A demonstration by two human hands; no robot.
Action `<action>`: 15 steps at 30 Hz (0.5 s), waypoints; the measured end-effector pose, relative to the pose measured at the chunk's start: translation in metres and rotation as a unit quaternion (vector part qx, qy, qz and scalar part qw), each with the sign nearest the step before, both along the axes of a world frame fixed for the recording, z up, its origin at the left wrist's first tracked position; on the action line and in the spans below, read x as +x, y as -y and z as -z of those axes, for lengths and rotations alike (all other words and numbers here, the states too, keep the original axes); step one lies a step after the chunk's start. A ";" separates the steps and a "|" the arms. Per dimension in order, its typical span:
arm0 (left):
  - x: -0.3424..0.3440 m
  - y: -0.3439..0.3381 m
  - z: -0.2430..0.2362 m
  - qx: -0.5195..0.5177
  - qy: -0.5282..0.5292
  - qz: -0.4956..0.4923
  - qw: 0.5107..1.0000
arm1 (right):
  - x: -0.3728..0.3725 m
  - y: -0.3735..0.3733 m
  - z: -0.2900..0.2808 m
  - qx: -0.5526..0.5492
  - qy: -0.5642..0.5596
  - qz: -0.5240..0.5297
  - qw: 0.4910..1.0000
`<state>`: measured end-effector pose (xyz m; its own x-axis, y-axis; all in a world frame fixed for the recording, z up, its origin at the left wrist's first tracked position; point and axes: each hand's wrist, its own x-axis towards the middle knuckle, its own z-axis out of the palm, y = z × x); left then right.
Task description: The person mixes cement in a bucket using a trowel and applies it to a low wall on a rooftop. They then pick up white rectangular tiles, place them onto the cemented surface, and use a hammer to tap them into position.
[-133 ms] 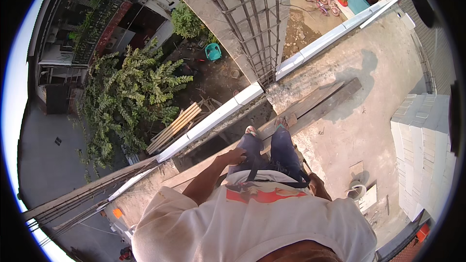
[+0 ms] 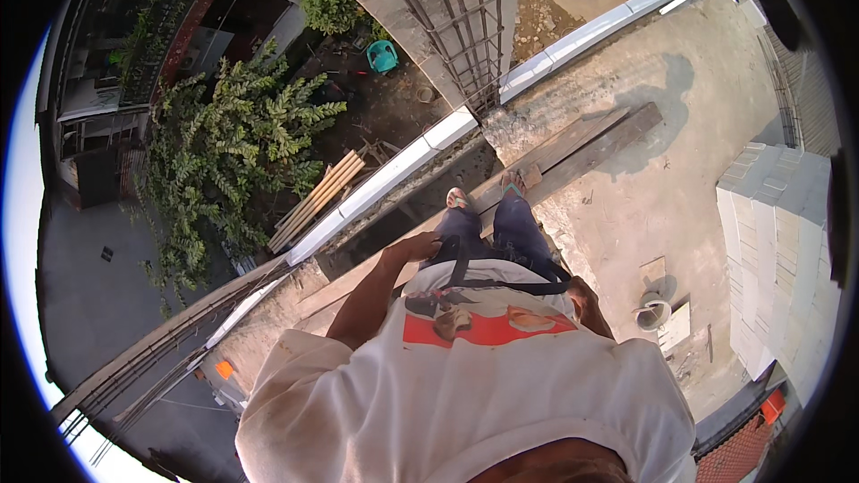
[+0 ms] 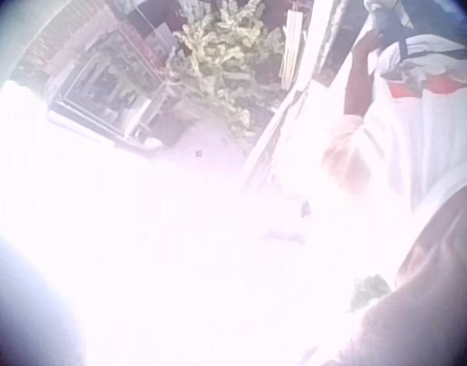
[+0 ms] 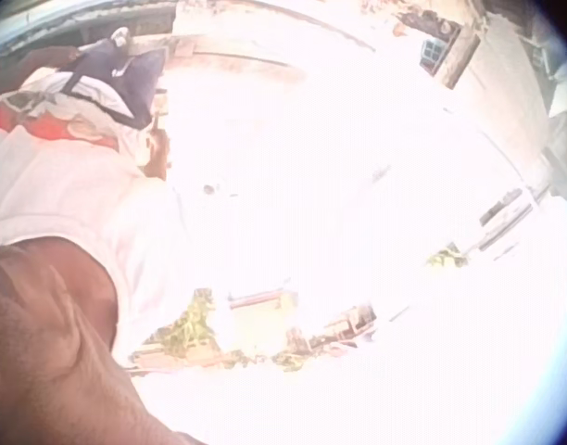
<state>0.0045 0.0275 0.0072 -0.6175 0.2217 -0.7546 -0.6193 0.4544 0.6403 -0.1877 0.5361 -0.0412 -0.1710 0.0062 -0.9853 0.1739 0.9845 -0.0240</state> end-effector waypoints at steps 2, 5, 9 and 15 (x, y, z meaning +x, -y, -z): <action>0.035 -0.009 -0.017 0.020 -0.001 -0.034 0.999 | 0.033 -0.007 -0.017 -0.045 -0.032 0.116 0.992; 0.031 0.016 -0.014 -0.041 -0.108 0.019 0.993 | 0.012 0.004 0.034 -0.163 -0.020 0.268 0.949; -0.019 0.015 -0.124 0.017 0.041 -0.115 0.992 | -0.036 0.051 -0.077 -0.059 -0.036 0.178 0.982; -0.005 0.028 -0.126 -0.120 -0.038 -0.259 0.958 | -0.095 0.077 -0.069 -0.091 -0.018 0.122 0.988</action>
